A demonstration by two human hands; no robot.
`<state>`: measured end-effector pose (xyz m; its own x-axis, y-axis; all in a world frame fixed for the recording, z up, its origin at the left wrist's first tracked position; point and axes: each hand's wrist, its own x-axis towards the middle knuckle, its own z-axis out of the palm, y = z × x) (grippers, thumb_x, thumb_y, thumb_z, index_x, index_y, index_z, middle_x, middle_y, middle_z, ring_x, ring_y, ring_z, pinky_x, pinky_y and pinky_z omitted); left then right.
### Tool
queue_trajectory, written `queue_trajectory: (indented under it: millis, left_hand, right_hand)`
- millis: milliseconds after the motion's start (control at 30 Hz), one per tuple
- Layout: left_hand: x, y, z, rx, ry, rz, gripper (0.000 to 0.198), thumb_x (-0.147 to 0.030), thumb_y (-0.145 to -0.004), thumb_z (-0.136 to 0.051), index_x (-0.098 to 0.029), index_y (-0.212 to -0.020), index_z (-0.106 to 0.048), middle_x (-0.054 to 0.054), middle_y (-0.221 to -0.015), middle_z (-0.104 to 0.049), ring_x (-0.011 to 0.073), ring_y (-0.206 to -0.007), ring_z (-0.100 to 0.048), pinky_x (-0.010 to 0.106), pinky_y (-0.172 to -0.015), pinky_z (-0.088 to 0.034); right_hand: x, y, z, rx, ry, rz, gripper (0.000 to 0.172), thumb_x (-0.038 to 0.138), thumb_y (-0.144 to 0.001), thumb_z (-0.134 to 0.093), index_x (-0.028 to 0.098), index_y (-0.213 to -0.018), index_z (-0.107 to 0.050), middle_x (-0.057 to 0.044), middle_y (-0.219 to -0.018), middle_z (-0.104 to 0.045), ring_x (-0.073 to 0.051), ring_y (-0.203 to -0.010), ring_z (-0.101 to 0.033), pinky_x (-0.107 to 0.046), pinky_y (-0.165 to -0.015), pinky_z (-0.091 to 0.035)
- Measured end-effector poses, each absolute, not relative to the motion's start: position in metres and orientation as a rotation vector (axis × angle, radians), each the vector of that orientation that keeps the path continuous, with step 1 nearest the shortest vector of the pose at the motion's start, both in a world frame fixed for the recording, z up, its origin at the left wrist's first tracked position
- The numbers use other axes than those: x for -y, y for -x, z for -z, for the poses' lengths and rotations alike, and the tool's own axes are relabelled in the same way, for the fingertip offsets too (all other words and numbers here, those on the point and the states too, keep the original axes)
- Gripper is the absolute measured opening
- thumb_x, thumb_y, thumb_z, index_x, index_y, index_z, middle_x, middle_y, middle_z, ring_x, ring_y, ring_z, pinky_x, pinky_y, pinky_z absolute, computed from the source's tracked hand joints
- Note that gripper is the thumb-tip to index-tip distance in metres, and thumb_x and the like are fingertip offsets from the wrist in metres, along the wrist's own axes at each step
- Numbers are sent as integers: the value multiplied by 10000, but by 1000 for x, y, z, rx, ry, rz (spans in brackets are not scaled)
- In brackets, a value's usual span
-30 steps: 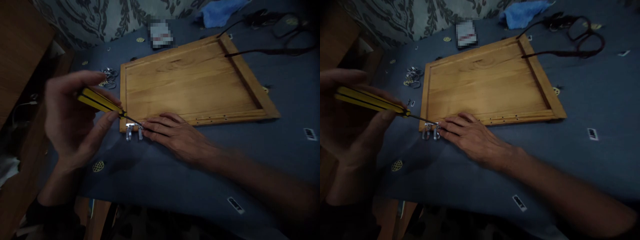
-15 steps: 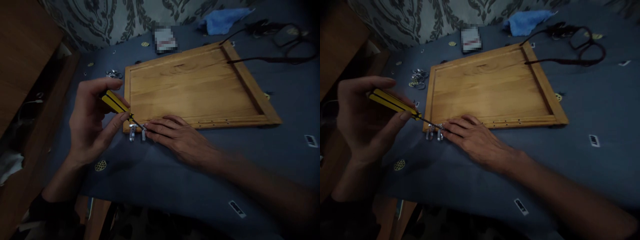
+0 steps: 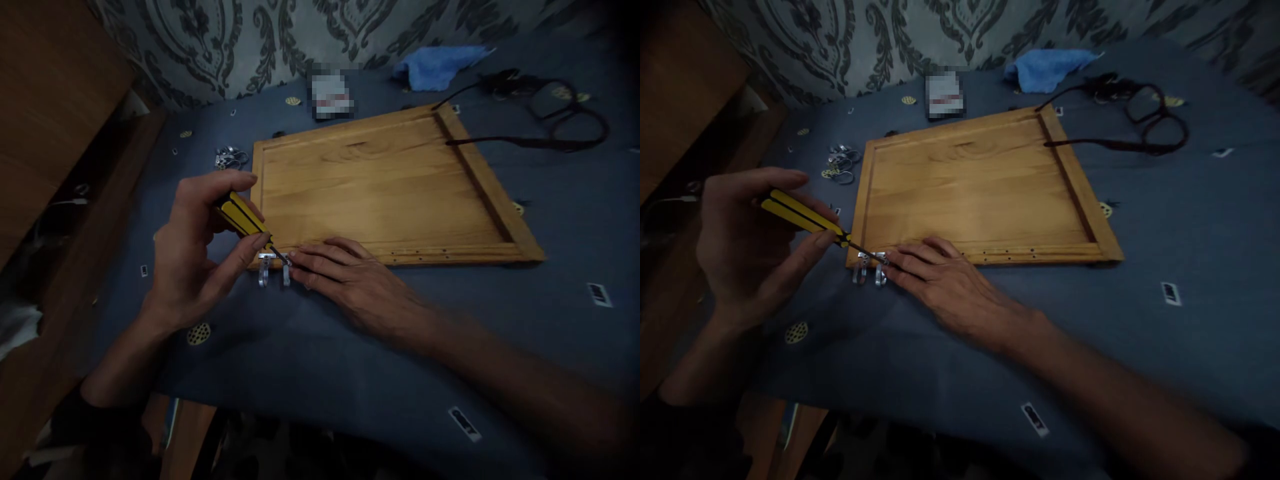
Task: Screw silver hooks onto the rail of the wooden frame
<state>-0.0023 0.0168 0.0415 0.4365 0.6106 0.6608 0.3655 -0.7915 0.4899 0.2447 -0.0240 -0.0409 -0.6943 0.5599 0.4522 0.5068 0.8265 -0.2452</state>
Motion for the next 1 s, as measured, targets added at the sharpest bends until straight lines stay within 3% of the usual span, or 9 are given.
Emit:
queue_trajectory:
  millis: [167, 400, 600, 767, 1000]
  left_hand:
    - [-15, 1, -40, -879, -2372, -1315, 599, -275, -852, -857, -441, -1377, -622, 35, -1190, -640, 253, -880, -745, 454, -679, -701]
    - [-17, 2, -40, -845, -2478, -1382, 585, -314, -833, -879, -378, -1370, -658, 40, -1154, -663, 223, -828, -729, 371, -601, -686]
    - [-16, 0, -42, -877, -2463, -1411, 603, -417, -805, -888, -435, -1365, -665, 28, -1136, -696, 248, -809, -731, 427, -561, -653]
    - [-14, -3, -44, -877, -2444, -1370, 603, -365, -820, -883, -429, -1378, -662, 21, -1207, -694, 251, -866, -748, 430, -630, -692]
    - [-12, -6, -48, -708, -2465, -1276, 637, -139, -894, -802, -395, -1435, -585, 5, -1308, -632, 178, -926, -782, 336, -815, -725]
  right_hand:
    - [24, -246, 38, 2506, 792, -154, 524, 32, -972, -459, 184, -1449, -613, -108, -1470, -672, -255, -1431, -558, -503, -1165, -468]
    - [24, -246, 39, 2503, 793, -161, 552, 13, -963, -461, 208, -1461, -596, -92, -1494, -656, -238, -1450, -534, -498, -1173, -445]
    - [24, -245, 38, 2500, 786, -128, 493, 38, -992, -467, 186, -1441, -609, -98, -1469, -674, -242, -1429, -551, -473, -1155, -458]
    - [24, -244, 39, 2487, 783, -88, 438, 60, -1022, -462, 159, -1417, -623, -96, -1454, -685, -243, -1419, -557, -463, -1153, -460]
    - [24, -244, 42, 2482, 798, -106, 445, 72, -1026, -475, 192, -1428, -621, -82, -1469, -676, -236, -1413, -561, -462, -1152, -456]
